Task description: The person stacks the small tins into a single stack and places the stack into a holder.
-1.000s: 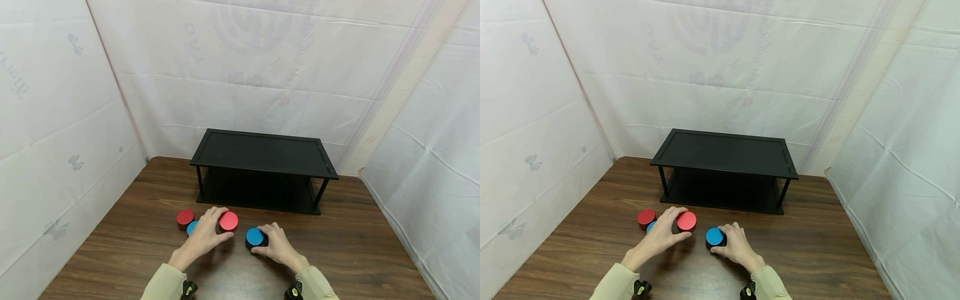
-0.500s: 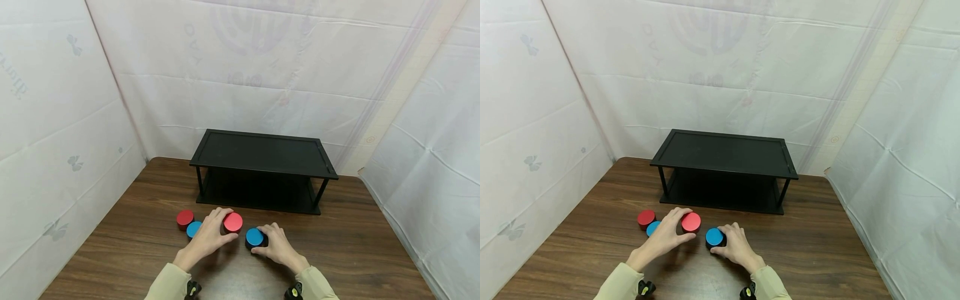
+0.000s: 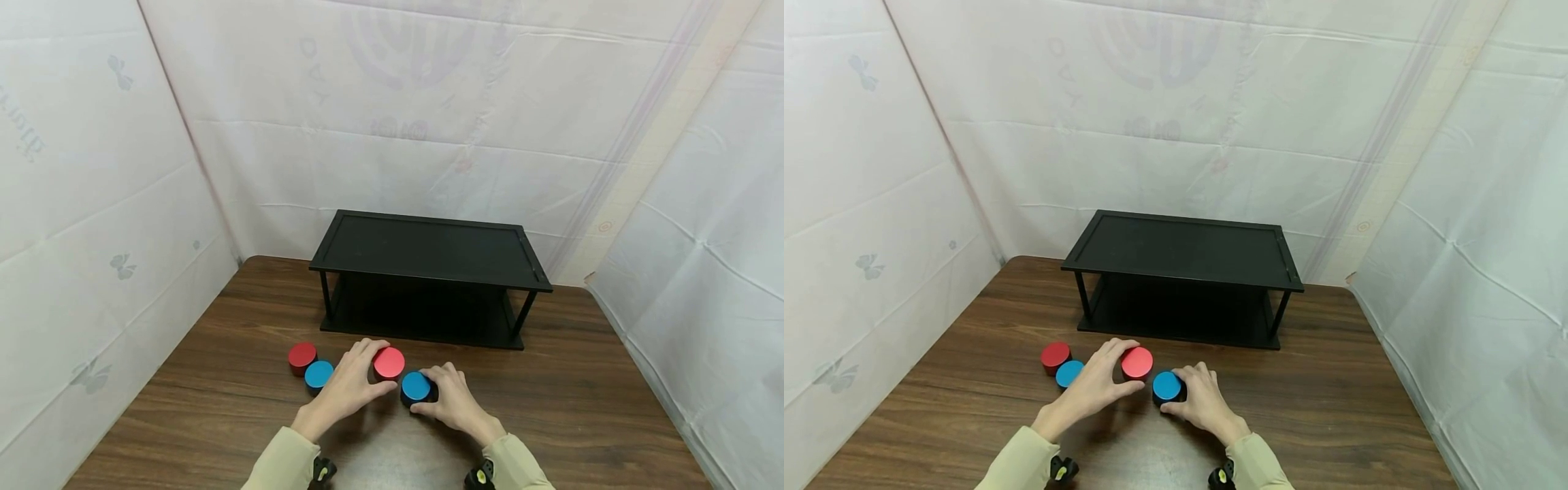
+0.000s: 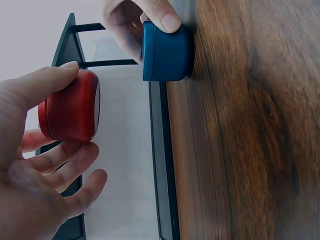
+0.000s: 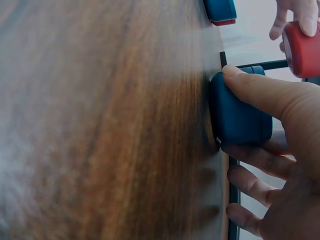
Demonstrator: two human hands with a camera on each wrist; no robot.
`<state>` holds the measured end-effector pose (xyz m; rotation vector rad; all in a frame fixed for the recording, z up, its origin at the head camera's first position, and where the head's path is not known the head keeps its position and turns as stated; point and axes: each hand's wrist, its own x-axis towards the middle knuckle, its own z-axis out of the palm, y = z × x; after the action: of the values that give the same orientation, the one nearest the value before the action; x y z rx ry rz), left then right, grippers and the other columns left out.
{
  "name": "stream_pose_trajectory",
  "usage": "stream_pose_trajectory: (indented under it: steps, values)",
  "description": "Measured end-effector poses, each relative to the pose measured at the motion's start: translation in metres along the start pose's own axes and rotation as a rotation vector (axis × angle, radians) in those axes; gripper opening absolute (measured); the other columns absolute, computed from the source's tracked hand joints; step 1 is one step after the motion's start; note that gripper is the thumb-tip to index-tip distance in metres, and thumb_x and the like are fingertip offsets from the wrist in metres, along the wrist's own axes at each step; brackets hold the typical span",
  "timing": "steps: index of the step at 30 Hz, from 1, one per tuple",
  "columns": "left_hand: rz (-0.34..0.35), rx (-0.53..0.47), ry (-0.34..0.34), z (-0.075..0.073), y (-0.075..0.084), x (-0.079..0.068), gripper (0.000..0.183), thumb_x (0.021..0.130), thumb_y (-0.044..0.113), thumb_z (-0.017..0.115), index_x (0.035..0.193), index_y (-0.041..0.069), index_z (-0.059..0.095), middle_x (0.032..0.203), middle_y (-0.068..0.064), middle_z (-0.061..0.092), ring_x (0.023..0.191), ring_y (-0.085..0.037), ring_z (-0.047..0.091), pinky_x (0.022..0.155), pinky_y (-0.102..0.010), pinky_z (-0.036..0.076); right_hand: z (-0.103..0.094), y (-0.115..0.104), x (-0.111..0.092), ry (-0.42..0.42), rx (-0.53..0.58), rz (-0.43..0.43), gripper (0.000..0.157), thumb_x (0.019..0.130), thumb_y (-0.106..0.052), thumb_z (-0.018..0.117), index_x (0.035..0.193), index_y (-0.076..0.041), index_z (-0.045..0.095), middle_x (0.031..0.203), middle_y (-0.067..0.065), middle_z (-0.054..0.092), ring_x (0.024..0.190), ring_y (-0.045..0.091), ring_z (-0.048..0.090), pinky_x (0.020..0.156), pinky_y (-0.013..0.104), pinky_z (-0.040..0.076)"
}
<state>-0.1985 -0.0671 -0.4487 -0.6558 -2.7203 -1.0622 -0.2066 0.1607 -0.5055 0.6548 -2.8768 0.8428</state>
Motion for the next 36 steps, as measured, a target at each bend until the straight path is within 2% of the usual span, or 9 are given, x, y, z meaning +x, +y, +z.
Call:
stream_pose_trajectory:
  steps: [8, 17, 24, 36]
  values:
    - [0.011, 0.009, -0.031, 0.004, 0.002, 0.002, 0.063, 0.079, 0.032, 0.080, 0.131, 0.011, 0.052, 0.122, -0.004, 0.058, 0.110, -0.020, 0.053, 0.097, -0.049, 0.046, 0.000, 0.001, 0.000, 0.009, 0.004, -0.018, 0.059, 0.071, -0.039, 0.084, 0.117, -0.007, 0.065, 0.107, 0.003, 0.068, 0.097, 0.014, 0.046, 0.080, 0.033, 0.033]
    - [0.028, 0.010, -0.055, 0.008, 0.004, 0.004, 0.062, 0.080, 0.033, 0.078, 0.132, 0.010, 0.052, 0.123, -0.005, 0.058, 0.113, -0.022, 0.053, 0.099, -0.052, 0.045, 0.000, 0.000, 0.000, 0.008, 0.005, -0.019, 0.058, 0.071, -0.038, 0.084, 0.117, -0.007, 0.065, 0.106, 0.003, 0.068, 0.097, 0.014, 0.047, 0.080, 0.033, 0.033]
    - [0.038, 0.019, -0.076, 0.011, 0.007, 0.005, 0.062, 0.081, 0.034, 0.078, 0.132, 0.011, 0.052, 0.122, -0.005, 0.057, 0.111, -0.020, 0.053, 0.097, -0.049, 0.046, 0.000, -0.001, 0.000, 0.023, -0.007, -0.024, 0.057, 0.070, -0.038, 0.085, 0.115, -0.008, 0.066, 0.105, 0.001, 0.069, 0.094, 0.013, 0.047, 0.078, 0.032, 0.033]
    - [0.057, 0.023, -0.093, 0.018, 0.011, 0.008, 0.062, 0.080, 0.034, 0.078, 0.131, 0.010, 0.052, 0.122, -0.004, 0.057, 0.110, -0.020, 0.053, 0.095, -0.050, 0.046, -0.002, -0.001, 0.000, 0.018, 0.004, -0.031, 0.056, 0.069, -0.037, 0.086, 0.114, -0.009, 0.067, 0.102, 0.001, 0.069, 0.093, 0.013, 0.047, 0.079, 0.033, 0.032]
